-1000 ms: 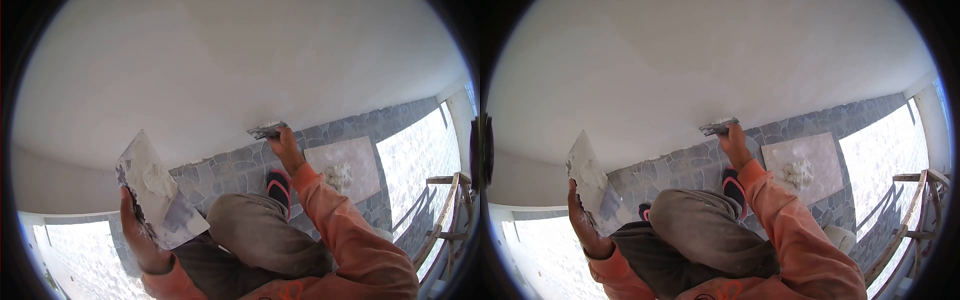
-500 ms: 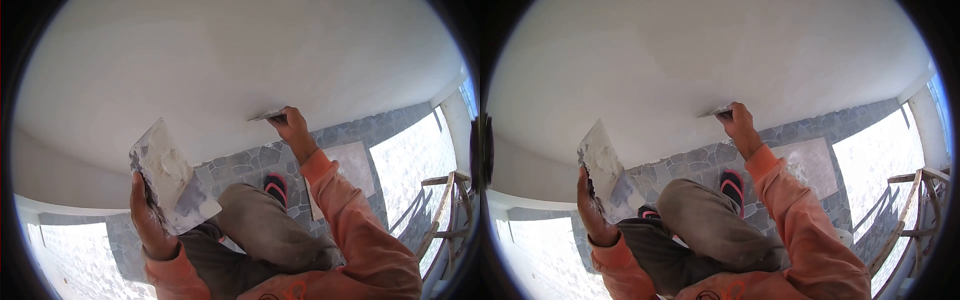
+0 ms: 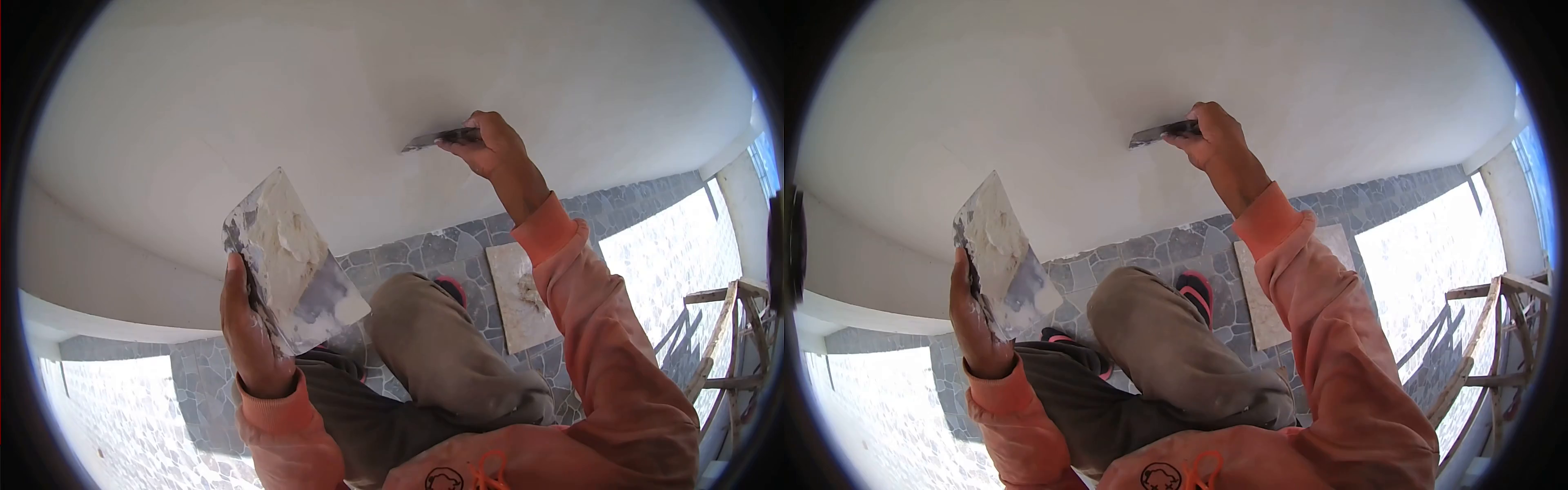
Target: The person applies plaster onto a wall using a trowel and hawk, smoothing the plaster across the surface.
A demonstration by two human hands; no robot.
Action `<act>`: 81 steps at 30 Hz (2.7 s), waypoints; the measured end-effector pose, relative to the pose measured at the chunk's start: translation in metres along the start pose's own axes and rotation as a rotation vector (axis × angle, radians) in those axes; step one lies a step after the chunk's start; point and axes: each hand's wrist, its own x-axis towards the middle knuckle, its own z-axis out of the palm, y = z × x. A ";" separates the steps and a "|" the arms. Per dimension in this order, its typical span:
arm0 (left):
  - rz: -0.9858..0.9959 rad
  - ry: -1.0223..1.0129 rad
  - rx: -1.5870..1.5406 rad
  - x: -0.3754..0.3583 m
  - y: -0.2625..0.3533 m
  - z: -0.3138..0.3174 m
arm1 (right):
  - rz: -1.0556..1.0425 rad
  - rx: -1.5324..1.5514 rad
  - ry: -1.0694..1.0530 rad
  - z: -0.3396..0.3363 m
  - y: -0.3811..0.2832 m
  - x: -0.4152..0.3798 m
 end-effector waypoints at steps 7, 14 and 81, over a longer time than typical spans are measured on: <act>-0.006 -0.018 0.071 0.003 -0.002 0.003 | -0.090 0.616 -0.076 -0.030 -0.001 -0.052; -0.003 0.083 0.150 0.004 -0.010 0.008 | 0.111 0.699 0.124 -0.122 0.198 -0.008; 0.372 0.314 1.086 -0.024 -0.012 -0.043 | -0.958 -0.937 0.698 -0.007 0.265 0.059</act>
